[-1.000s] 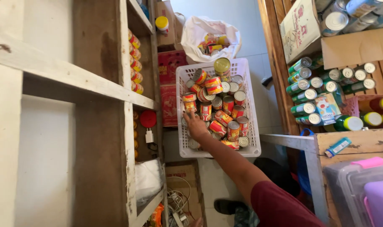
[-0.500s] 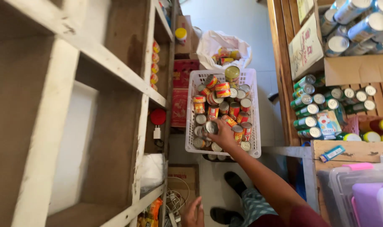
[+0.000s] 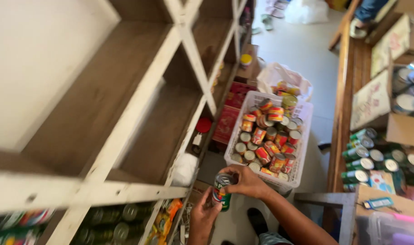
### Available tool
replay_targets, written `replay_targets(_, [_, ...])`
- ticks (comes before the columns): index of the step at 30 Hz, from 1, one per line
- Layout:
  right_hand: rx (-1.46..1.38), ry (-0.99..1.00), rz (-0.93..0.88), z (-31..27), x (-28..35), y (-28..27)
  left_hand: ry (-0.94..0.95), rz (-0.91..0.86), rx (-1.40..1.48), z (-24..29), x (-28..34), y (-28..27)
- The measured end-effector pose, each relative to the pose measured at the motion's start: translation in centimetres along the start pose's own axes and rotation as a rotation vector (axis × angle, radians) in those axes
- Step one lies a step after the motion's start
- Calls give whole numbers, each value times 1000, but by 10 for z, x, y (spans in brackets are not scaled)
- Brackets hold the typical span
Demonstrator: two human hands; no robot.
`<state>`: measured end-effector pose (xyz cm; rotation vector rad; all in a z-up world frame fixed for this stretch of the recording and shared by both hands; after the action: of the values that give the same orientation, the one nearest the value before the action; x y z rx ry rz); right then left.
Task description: Stocking shelves with various canned goods from a plastic bin.
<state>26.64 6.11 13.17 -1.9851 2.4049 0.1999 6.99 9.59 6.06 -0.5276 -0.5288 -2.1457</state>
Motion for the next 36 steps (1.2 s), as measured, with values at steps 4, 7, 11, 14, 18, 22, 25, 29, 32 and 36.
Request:
replay_targets(4, [166, -72, -117, -40, -18, 41, 61, -82, 149, -7, 16, -17])
replay_targets(7, [346, -130, -134, -67, -17, 70, -14, -60, 228, -31, 33, -39])
replay_targets(11, [284, -173, -50, -82, -13, 105, 138, 45, 268, -23, 49, -72])
replay_targets(14, [170, -283, 2, -77, 3, 130, 266, 100, 374, -18, 66, -96])
replay_targets(18, [68, -384, 58, -82, 23, 150, 333, 191, 425, 11, 91, -107])
replay_targets(22, [117, -451, 87, -95, 32, 153, 360, 140, 464, 3, 93, -131])
replay_targets(25, [132, -550, 90, -113, 41, 159, 379, 151, 515, -1, 99, -149])
replay_targets(29, [202, -672, 80, -130, 52, 172, 446, 60, 571, 54, 126, -123])
replay_targets(32, [294, -727, 50, -144, 58, 183, 488, 39, 582, 65, 139, -120])
replay_targets(36, [324, -750, -45, -164, 58, 201, 586, 4, 536, 70, 152, -125])
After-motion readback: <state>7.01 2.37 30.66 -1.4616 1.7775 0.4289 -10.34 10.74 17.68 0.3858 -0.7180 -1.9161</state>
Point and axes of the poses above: each hand's wrist, its own x-axis away from the middle knuckle, its own y-axis out of the palm, z = x × y, the point moved 9 cm from there along -x, towards the middle knuckle, and after that the axes turned 14 degrees about -y, right-handed, at the moved point
